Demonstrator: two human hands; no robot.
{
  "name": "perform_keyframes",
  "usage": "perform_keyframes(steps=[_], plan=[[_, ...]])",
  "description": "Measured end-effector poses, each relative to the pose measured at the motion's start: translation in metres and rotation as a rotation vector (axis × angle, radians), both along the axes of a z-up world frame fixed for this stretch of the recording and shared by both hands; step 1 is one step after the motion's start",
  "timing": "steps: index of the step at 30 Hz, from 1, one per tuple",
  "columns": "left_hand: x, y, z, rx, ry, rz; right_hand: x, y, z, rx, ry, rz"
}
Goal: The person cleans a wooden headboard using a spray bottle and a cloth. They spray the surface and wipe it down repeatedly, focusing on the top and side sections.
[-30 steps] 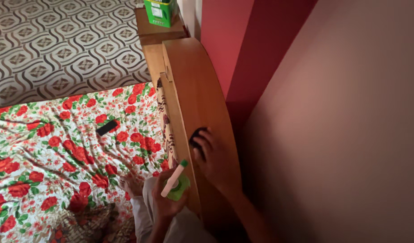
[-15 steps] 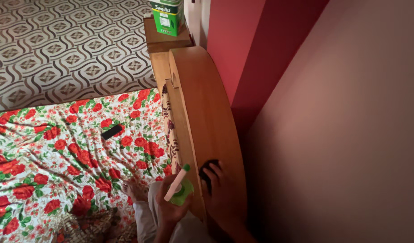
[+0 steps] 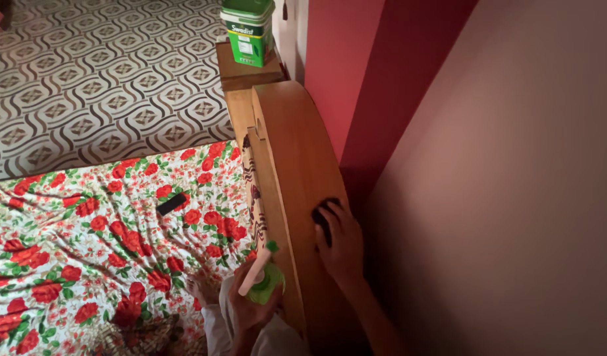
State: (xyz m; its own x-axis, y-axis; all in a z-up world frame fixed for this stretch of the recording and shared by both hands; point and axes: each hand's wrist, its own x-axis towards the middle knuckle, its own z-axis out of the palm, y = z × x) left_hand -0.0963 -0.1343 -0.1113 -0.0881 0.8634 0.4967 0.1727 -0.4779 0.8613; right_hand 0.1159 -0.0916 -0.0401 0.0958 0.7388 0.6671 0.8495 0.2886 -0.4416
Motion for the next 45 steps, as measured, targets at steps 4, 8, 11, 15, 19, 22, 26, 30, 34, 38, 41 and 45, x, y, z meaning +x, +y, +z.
perform_keyframes(steps=[4,8,11,15,19,22,26,30,34,38,41,45], plan=[[0.003,0.003,-0.003,-0.042,-0.034,0.075,-0.013,-0.04,-0.005,-0.016,-0.045,-0.058],[0.007,0.009,-0.001,-0.062,0.01,0.093,-0.03,-0.044,-0.002,-0.089,-0.032,0.073],[0.013,0.013,0.002,-0.026,0.019,0.121,-0.031,-0.02,0.006,-0.085,-0.021,0.22],[0.018,0.023,0.004,-0.119,-0.016,0.093,-0.028,0.028,0.016,0.028,-0.022,0.252],[0.022,0.035,0.003,0.007,-0.051,0.138,-0.01,0.047,0.014,0.007,-0.026,0.146],[0.021,0.037,0.005,0.073,0.021,0.207,0.004,0.041,0.009,0.047,-0.008,0.025],[0.016,0.03,0.009,0.003,0.007,0.18,0.0,0.002,-0.001,0.082,-0.007,-0.081],[0.013,0.027,0.016,-0.017,-0.098,0.1,-0.017,-0.033,0.002,-0.022,-0.09,-0.043],[0.014,0.03,0.022,-0.004,-0.072,0.11,-0.032,-0.017,0.01,-0.055,-0.039,0.113],[0.015,0.031,0.027,0.021,-0.08,0.089,-0.027,0.029,0.019,-0.001,-0.053,0.251],[0.012,0.032,0.026,-0.011,-0.108,0.052,-0.008,0.054,0.019,0.01,-0.055,0.225],[0.011,0.031,0.02,-0.038,-0.156,0.012,0.014,0.037,0.003,0.068,-0.046,0.027]])
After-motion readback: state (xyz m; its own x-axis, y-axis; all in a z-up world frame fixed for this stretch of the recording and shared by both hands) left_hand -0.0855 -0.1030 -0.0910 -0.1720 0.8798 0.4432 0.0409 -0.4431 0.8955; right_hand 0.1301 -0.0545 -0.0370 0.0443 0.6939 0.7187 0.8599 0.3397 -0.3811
